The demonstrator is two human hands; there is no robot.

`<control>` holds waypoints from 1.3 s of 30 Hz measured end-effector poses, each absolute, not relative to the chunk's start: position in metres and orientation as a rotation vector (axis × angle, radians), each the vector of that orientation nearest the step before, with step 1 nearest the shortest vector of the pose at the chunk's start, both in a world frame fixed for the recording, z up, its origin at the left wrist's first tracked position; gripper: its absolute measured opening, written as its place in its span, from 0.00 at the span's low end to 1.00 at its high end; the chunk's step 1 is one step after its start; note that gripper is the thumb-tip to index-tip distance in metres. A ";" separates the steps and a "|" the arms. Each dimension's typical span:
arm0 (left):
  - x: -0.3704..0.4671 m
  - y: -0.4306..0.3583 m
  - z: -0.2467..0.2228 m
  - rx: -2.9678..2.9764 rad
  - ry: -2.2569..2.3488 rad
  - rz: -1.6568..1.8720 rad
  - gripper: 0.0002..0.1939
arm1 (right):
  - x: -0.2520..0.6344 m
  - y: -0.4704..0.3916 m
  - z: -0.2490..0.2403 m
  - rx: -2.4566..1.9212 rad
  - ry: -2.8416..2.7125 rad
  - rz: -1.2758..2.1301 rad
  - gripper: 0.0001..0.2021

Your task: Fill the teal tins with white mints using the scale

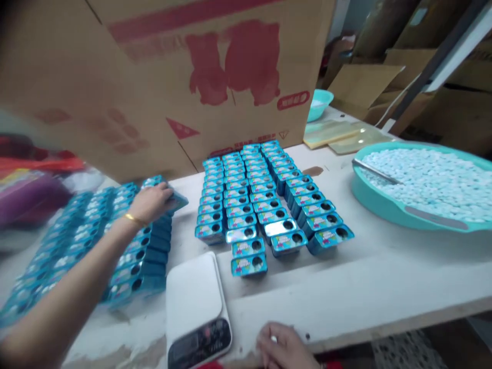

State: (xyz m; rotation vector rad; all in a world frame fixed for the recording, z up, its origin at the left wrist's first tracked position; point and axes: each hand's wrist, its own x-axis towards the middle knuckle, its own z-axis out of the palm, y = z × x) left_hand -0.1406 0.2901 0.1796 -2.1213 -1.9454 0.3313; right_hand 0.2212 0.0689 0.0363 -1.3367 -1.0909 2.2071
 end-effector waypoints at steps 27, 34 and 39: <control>-0.095 -0.006 0.128 -1.756 -2.366 -0.999 0.10 | 0.227 0.048 0.075 -1.352 -0.785 2.273 0.18; -0.104 -0.030 0.033 -1.519 -2.512 -1.109 0.10 | 0.199 0.073 0.105 -1.320 -1.283 2.209 0.19; -0.099 -0.029 0.027 -1.511 -2.489 -1.120 0.08 | 0.160 0.112 0.145 -1.178 -1.738 1.908 0.14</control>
